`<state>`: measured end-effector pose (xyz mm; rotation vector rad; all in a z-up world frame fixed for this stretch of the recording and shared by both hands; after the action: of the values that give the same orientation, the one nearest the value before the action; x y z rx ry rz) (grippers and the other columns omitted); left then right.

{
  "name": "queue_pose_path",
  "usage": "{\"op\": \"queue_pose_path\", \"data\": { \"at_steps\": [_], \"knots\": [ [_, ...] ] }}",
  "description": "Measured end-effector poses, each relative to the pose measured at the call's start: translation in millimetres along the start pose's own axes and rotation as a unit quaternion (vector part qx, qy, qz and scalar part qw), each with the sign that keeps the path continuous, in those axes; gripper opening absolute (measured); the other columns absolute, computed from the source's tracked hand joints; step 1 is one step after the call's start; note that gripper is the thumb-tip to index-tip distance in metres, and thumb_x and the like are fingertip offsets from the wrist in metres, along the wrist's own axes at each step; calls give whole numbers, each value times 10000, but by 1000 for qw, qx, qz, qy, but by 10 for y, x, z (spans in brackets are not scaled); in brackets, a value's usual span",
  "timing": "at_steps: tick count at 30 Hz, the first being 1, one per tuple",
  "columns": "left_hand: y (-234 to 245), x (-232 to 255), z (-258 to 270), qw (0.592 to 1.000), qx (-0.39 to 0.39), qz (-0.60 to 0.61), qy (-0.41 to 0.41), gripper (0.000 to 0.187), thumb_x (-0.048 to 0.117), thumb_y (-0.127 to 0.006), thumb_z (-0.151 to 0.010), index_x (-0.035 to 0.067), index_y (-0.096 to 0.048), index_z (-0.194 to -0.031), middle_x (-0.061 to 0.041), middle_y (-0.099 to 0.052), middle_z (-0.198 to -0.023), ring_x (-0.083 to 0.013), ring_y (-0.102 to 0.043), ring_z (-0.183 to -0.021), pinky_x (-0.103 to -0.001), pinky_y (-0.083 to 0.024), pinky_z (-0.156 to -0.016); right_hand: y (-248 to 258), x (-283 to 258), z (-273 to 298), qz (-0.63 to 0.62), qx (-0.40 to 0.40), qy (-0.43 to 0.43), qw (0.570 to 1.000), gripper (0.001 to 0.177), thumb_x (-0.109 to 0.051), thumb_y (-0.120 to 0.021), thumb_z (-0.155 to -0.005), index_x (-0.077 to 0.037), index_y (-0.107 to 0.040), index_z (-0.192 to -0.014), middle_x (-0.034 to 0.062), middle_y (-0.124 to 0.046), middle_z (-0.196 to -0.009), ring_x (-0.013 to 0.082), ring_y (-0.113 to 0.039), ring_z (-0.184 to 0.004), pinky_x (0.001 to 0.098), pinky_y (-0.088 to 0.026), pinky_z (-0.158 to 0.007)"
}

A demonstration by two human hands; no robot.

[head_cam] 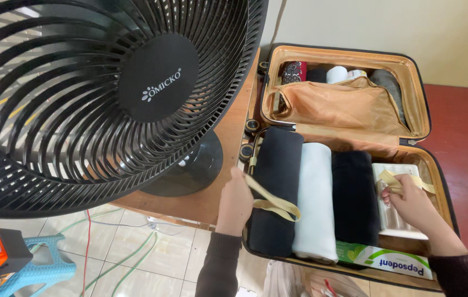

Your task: The person folds a red patterned cloth on a table and places it into an open suitcase. They then add a first-aid kit and a box of toothpaste into the suitcase, securing the contents with a strap. Finally, they pick up a pink and black patterned cloth from a pile and begin to unfold it.

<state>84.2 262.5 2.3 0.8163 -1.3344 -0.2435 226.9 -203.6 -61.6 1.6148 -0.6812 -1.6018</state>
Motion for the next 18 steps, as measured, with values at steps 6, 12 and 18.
{"op": "queue_pose_path", "data": {
  "at_steps": [6, 12, 18],
  "knots": [
    [70, 1217, 288, 893, 118, 133, -414, 237, -43, -530, -917, 39, -472, -1131, -265, -608, -1354, -445, -578, -1273, -612, -396, -1143, -82, -120, 107, 9, -69, 104, 992, 314, -1, -528, -907, -6, -574, -1218, 181, -708, -1013, 324, -688, -950, 412, -547, -868],
    [-1201, 1511, 425, 905, -151, -26, -396, 182, 99, -586, -976, 32, -585, -1146, -141, -684, -1115, -350, -639, -1128, -526, -468, -1007, 123, -561, 242, 191, -15, 220, 956, 295, -3, -579, -803, -14, -632, -1093, 235, -633, -1129, 417, -584, -1068, 449, -489, -911],
    [-1552, 1324, 510, 915, -242, -91, -309, 202, 142, -663, -824, 55, -672, -1006, -168, -712, -1006, -353, -685, -963, -460, -555, -872, 279, -475, 285, 110, -54, 6, 992, 423, -136, -659, -896, 19, -483, -1248, 257, -645, -1144, 384, -635, -1136, 442, -502, -962]
  ]
}}
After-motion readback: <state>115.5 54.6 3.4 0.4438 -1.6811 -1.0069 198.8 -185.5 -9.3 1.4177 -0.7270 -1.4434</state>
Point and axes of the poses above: each hand's wrist, its own z-axis away from the middle knuckle, its own y-axis out of the back of the hand, x = y × z, the point moved 6 cm from there along -z, towards the middle knuckle
